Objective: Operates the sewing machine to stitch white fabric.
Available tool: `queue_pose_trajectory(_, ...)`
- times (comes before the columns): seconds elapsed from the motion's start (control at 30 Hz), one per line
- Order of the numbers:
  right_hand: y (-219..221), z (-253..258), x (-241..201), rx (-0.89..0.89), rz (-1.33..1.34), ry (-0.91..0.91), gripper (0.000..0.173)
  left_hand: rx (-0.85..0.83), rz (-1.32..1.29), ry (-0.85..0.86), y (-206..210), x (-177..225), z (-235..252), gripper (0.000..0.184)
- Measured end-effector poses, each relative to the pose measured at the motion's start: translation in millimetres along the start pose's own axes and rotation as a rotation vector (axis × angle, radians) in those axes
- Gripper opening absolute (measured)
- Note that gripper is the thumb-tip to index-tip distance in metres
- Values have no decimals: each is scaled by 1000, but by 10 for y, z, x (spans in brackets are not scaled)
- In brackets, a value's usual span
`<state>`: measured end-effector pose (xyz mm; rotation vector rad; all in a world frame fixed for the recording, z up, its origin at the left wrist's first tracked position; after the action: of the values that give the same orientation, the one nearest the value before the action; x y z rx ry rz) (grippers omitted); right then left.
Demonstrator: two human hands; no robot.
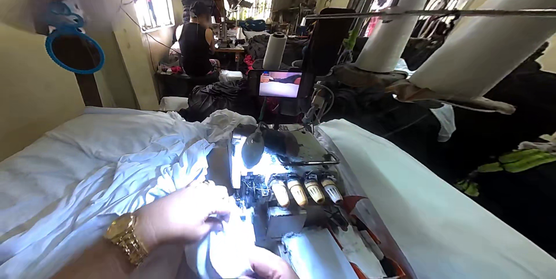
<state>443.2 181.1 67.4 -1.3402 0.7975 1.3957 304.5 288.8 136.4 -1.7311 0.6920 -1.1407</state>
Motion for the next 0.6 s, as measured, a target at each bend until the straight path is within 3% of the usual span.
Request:
queue_pose_trajectory(0.3, -43, 131, -19, 2, 12, -40, 14, 259, 256, 226, 46, 480, -67, 21)
queue_pose_trajectory(0.4, -42, 135, -27, 2, -39, -37, 14, 149, 278, 71, 41, 297, 6, 11)
queue_pose_trajectory(0.47, -73, 139, -43, 18, -72, -32, 16, 134, 276, 3, -4, 212, 1, 16)
queue_pose_trajectory(0.6, -114, 172, -42, 8, -64, -52, 15, 182, 214, 151, 31, 445, -14, 23)
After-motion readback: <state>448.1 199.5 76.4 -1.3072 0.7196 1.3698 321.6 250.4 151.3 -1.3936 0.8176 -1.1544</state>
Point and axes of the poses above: each hand's wrist, its own z-axis towards the middle knuckle, its own y-axis out of the palm, x = y × z, the point moved 6 cm from there along z, towards the middle knuckle, and after that the axes turned 2 degrees about -x, right-handed, at the moved point
